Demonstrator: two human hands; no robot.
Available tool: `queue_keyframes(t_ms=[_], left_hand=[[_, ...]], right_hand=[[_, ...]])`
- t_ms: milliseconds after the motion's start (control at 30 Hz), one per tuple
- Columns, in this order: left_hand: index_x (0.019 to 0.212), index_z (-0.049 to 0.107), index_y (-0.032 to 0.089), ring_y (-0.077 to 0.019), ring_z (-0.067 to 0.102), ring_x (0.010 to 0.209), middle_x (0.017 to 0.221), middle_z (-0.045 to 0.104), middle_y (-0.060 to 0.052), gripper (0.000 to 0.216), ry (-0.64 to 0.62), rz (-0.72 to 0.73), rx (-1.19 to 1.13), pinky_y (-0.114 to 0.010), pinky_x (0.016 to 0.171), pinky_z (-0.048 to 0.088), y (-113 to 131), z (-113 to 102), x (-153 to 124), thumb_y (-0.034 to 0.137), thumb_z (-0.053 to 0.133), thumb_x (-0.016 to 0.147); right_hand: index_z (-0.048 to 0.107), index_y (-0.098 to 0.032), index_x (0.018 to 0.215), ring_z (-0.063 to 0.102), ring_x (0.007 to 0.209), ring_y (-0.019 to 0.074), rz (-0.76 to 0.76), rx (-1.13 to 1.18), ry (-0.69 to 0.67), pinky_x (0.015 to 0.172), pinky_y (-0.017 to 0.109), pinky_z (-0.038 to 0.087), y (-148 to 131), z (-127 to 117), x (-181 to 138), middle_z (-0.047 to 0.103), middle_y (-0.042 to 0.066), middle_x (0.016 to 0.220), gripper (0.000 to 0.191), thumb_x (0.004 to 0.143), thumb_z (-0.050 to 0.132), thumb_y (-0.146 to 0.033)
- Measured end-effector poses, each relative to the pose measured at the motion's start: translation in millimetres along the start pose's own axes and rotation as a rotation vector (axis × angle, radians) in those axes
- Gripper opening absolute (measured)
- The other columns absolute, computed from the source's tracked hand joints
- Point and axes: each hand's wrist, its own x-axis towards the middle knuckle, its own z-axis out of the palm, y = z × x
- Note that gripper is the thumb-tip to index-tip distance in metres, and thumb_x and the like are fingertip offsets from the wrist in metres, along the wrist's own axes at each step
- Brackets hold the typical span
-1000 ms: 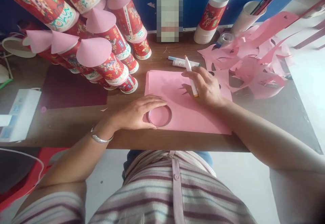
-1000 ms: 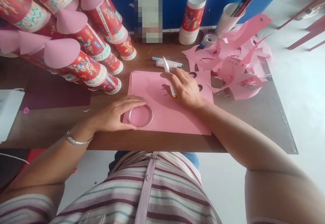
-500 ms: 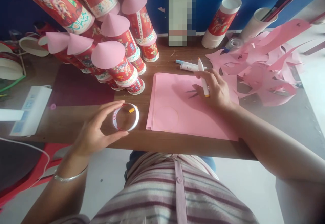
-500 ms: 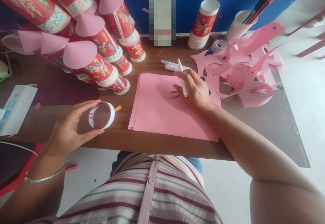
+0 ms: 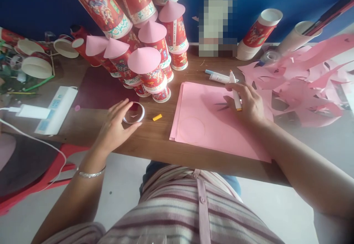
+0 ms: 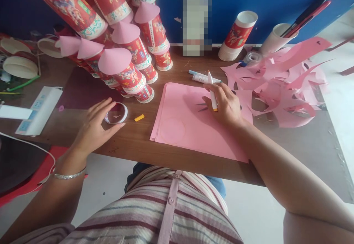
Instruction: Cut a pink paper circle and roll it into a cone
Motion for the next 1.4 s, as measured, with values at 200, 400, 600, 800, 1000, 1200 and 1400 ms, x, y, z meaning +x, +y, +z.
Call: queue_keyframes(t_ms=[200, 400, 600, 800, 1000, 1200, 1400], left_hand=[[0.138, 0.068, 0.03, -0.0323, 0.071, 0.122, 0.128, 0.074, -0.01, 0.039, -0.08, 0.142, 0.061, -0.052, 0.111, 0.056, 44.4, 13.6, 14.2, 0.031, 0.07, 0.099], [0.097, 0.073, 0.02, -0.0241, 0.075, 0.081, 0.095, 0.077, -0.009, 0.019, -0.161, 0.225, 0.239, -0.035, 0.065, 0.054, 68.9, 18.0, 36.4, 0.018, 0.055, 0.102], [0.111, 0.07, 0.022, -0.0205, 0.078, 0.089, 0.106, 0.081, -0.006, 0.014, -0.162, 0.207, -0.124, -0.033, 0.077, 0.059, 94.9, 37.4, 70.8, 0.025, 0.059, 0.103], [0.1, 0.071, 0.019, -0.0189, 0.076, 0.086, 0.101, 0.081, -0.007, 0.005, -0.114, 0.217, -0.478, -0.031, 0.078, 0.062, 136.1, 70.4, 126.6, 0.022, 0.069, 0.096], [0.1, 0.074, 0.018, -0.0181, 0.076, 0.086, 0.098, 0.081, -0.006, 0.008, -0.157, 0.208, -0.604, -0.029, 0.078, 0.063, 150.9, 69.7, 141.6, 0.024, 0.074, 0.095], [0.098, 0.073, 0.018, -0.0173, 0.074, 0.085, 0.094, 0.078, -0.005, 0.003, -0.169, 0.3, -0.559, -0.029, 0.08, 0.06, 153.3, 74.1, 141.9, 0.017, 0.074, 0.095], [0.092, 0.069, 0.017, -0.0145, 0.069, 0.078, 0.087, 0.072, -0.002, 0.009, -0.043, 0.416, -0.452, -0.026, 0.073, 0.054, 155.8, 85.8, 137.8, 0.009, 0.075, 0.093]], right_hand=[[0.077, -0.029, 0.121, 0.073, 0.092, 0.0264, 0.017, 0.006, 0.054, 0.08, 0.04, 0.06, -4.7, -2.6, -0.1, 0.073, 0.008, 0.103, 0.022, 0.102, 0.067, -0.035], [0.078, -0.025, 0.088, 0.069, 0.064, 0.0205, 0.273, 0.347, 0.137, 0.062, 0.036, 0.057, -18.3, -14.9, 8.4, 0.072, 0.003, 0.074, 0.025, 0.101, 0.07, -0.045], [0.069, -0.024, 0.082, 0.072, 0.058, 0.0193, 0.587, 0.913, 0.066, 0.054, 0.032, 0.058, -18.3, -17.1, 16.4, 0.075, 0.002, 0.071, 0.042, 0.079, 0.089, -0.06], [0.069, -0.021, 0.077, 0.072, 0.058, 0.0192, 0.577, 1.042, -0.033, 0.062, 0.037, 0.064, -21.3, -19.1, 15.6, 0.075, 0.003, 0.071, 0.046, 0.075, 0.092, -0.061], [0.075, -0.018, 0.082, 0.072, 0.065, 0.0182, 0.636, 1.033, -0.075, 0.065, 0.034, 0.061, -14.7, -18.6, 9.8, 0.075, 0.003, 0.073, 0.043, 0.076, 0.094, -0.056], [0.076, -0.017, 0.081, 0.069, 0.063, 0.0168, 0.646, 0.999, -0.14, 0.063, 0.03, 0.057, -25.5, -21.8, 14.7, 0.075, 0.003, 0.068, 0.043, 0.075, 0.093, -0.056], [0.075, -0.019, 0.083, 0.072, 0.065, 0.0187, 0.692, 0.928, -0.195, 0.066, 0.032, 0.06, -36.2, -21.1, 15.3, 0.078, 0.005, 0.072, 0.043, 0.077, 0.091, -0.058]])
